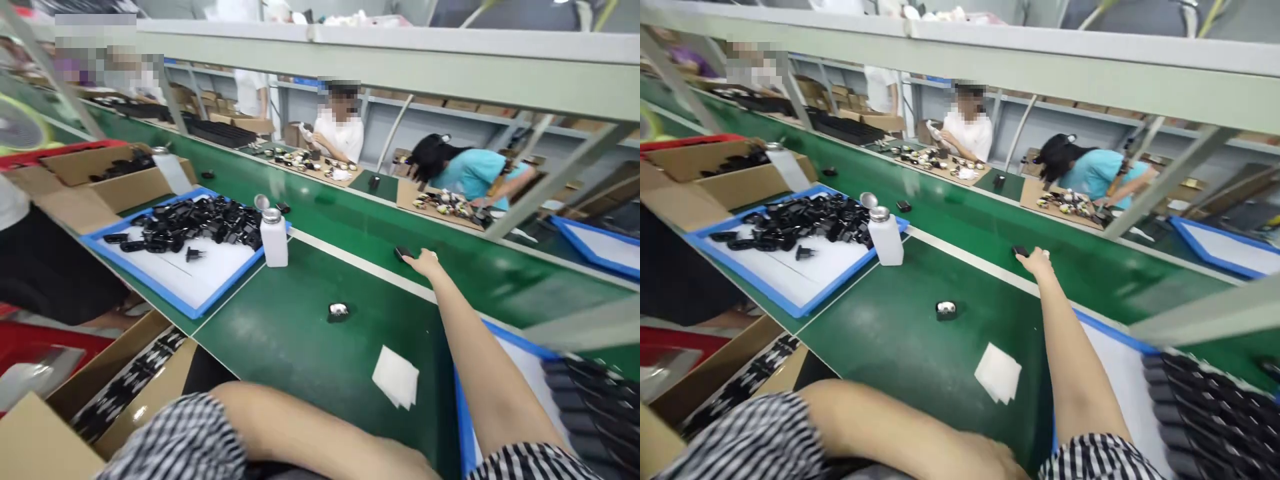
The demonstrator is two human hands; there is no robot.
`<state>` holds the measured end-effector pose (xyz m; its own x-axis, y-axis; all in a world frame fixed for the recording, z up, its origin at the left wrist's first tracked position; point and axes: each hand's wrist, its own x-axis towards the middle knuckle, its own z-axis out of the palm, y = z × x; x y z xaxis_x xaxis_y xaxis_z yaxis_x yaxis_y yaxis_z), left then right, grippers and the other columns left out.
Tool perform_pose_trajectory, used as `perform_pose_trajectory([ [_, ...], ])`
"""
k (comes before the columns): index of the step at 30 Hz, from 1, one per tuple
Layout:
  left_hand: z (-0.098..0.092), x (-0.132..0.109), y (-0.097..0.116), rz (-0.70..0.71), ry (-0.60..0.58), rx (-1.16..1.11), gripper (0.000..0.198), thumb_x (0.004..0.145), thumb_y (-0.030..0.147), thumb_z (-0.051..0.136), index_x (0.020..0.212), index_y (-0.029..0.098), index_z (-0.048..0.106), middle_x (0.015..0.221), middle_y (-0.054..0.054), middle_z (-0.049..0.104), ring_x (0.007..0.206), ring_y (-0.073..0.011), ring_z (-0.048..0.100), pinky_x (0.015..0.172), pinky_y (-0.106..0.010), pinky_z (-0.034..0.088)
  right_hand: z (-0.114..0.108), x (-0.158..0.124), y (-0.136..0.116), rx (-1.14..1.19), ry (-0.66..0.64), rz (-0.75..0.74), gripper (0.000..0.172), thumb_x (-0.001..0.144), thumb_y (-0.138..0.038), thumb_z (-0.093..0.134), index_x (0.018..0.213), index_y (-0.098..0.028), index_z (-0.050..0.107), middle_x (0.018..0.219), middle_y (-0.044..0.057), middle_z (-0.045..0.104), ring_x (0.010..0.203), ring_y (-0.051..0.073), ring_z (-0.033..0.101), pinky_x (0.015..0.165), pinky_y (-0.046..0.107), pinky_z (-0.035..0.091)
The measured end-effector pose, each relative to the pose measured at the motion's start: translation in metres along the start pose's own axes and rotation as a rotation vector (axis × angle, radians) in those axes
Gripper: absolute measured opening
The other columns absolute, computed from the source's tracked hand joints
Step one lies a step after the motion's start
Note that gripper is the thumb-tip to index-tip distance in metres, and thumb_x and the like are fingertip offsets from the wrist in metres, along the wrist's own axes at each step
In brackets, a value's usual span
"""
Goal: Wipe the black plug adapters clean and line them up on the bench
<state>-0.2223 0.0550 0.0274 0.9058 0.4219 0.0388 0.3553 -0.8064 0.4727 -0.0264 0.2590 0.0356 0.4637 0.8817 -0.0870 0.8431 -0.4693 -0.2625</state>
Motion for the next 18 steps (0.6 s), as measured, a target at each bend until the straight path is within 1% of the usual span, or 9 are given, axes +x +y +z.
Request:
perform_pose_trajectory([
  [1, -0.019, -0.017, -0.018, 0.160, -0.045, -0.133, 0.016, 0.072, 0.031, 0.046, 0.083, 0.038, 0.056, 0.094, 0.009, 0.057, 0.088, -0.0091, 0.054, 0.069, -0.015, 0.046, 0.005, 0.010, -0.003, -0.002, 0.011, 0.014, 0.065, 0.071, -0.039, 0.045, 0.119, 0.002, 0.027, 0.114, 0.027, 0.036, 0.101, 0.034, 0.041, 0.074, 0.039, 0.038],
  [2, -0.036, -0.036, -0.038, 0.199, -0.027, -0.257, 0.025, 0.073, 0.031, 0.045, 0.096, 0.032, 0.052, 0.101, 0.006, 0.056, 0.093, -0.0097, 0.052, 0.078, -0.016, 0.043, 0.009, 0.018, -0.004, -0.002, 0.019, 0.022, 0.067, 0.072, -0.040, 0.043, 0.121, 0.001, 0.024, 0.115, 0.027, 0.035, 0.102, 0.034, 0.040, 0.074, 0.040, 0.038],
  [3, -0.050, -0.059, -0.059, 0.060, 0.062, -0.328, 0.032, 0.071, 0.036, 0.047, 0.102, 0.029, 0.049, 0.104, 0.004, 0.055, 0.095, -0.0114, 0.051, 0.084, -0.020, 0.040, 0.012, 0.026, -0.005, -0.002, 0.020, 0.025, 0.066, 0.072, -0.039, 0.043, 0.121, -0.001, 0.024, 0.114, 0.026, 0.036, 0.102, 0.034, 0.040, 0.074, 0.040, 0.038],
  [5, -0.064, -0.105, -0.099, -0.374, 0.347, -0.349, 0.030, 0.075, 0.036, 0.040, 0.101, 0.026, 0.049, 0.105, 0.002, 0.054, 0.097, -0.0138, 0.050, 0.085, -0.027, 0.040, 0.016, 0.039, -0.006, -0.010, 0.004, 0.034, 0.058, 0.070, -0.035, 0.048, 0.117, -0.004, 0.033, 0.109, 0.026, 0.042, 0.099, 0.035, 0.042, 0.072, 0.042, 0.039],
  [7, -0.057, -0.144, -0.133, -0.705, 0.602, -0.271, 0.028, 0.077, 0.035, 0.036, 0.097, 0.023, 0.051, 0.102, -0.001, 0.056, 0.095, -0.0153, 0.051, 0.083, -0.031, 0.040, 0.018, 0.050, -0.012, -0.025, -0.014, 0.073, 0.049, 0.066, -0.028, 0.053, 0.107, -0.003, 0.043, 0.101, 0.027, 0.047, 0.094, 0.037, 0.045, 0.067, 0.043, 0.040],
  [9, -0.037, -0.167, -0.157, -0.888, 0.815, -0.155, 0.026, 0.077, 0.034, 0.035, 0.089, 0.020, 0.053, 0.092, -0.003, 0.060, 0.086, -0.0155, 0.055, 0.075, -0.030, 0.045, 0.019, 0.059, -0.032, -0.034, 0.028, 0.082, 0.046, 0.065, -0.027, 0.055, 0.101, -0.002, 0.046, 0.096, 0.028, 0.049, 0.090, 0.037, 0.047, 0.064, 0.042, 0.040],
  [11, -0.015, -0.174, -0.171, -0.885, 0.864, -0.025, 0.022, 0.076, 0.031, 0.037, 0.083, 0.020, 0.055, 0.083, -0.002, 0.061, 0.080, -0.0151, 0.056, 0.071, -0.029, 0.047, 0.022, 0.063, -0.070, -0.022, 0.095, -0.042, 0.043, 0.066, -0.030, 0.053, 0.097, -0.002, 0.048, 0.091, 0.025, 0.051, 0.089, 0.034, 0.048, 0.065, 0.038, 0.041],
  [14, 0.003, -0.168, -0.180, -0.748, 0.791, 0.171, 0.015, 0.072, 0.027, 0.045, 0.080, 0.023, 0.056, 0.082, -0.002, 0.061, 0.079, -0.0161, 0.056, 0.070, -0.030, 0.047, 0.038, 0.064, -0.158, 0.047, 0.103, -0.384, 0.036, 0.067, -0.033, 0.051, 0.090, -0.005, 0.050, 0.084, 0.019, 0.054, 0.089, 0.029, 0.049, 0.070, 0.034, 0.039],
  [18, 0.014, -0.164, -0.190, -0.641, 0.827, 0.263, 0.014, 0.071, 0.026, 0.047, 0.080, 0.023, 0.057, 0.081, -0.003, 0.061, 0.075, -0.0161, 0.056, 0.065, -0.028, 0.048, 0.077, 0.063, -0.272, 0.115, 0.063, -0.483, 0.045, 0.068, -0.039, 0.050, 0.099, -0.007, 0.045, 0.097, 0.018, 0.049, 0.092, 0.025, 0.047, 0.072, 0.029, 0.039],
])
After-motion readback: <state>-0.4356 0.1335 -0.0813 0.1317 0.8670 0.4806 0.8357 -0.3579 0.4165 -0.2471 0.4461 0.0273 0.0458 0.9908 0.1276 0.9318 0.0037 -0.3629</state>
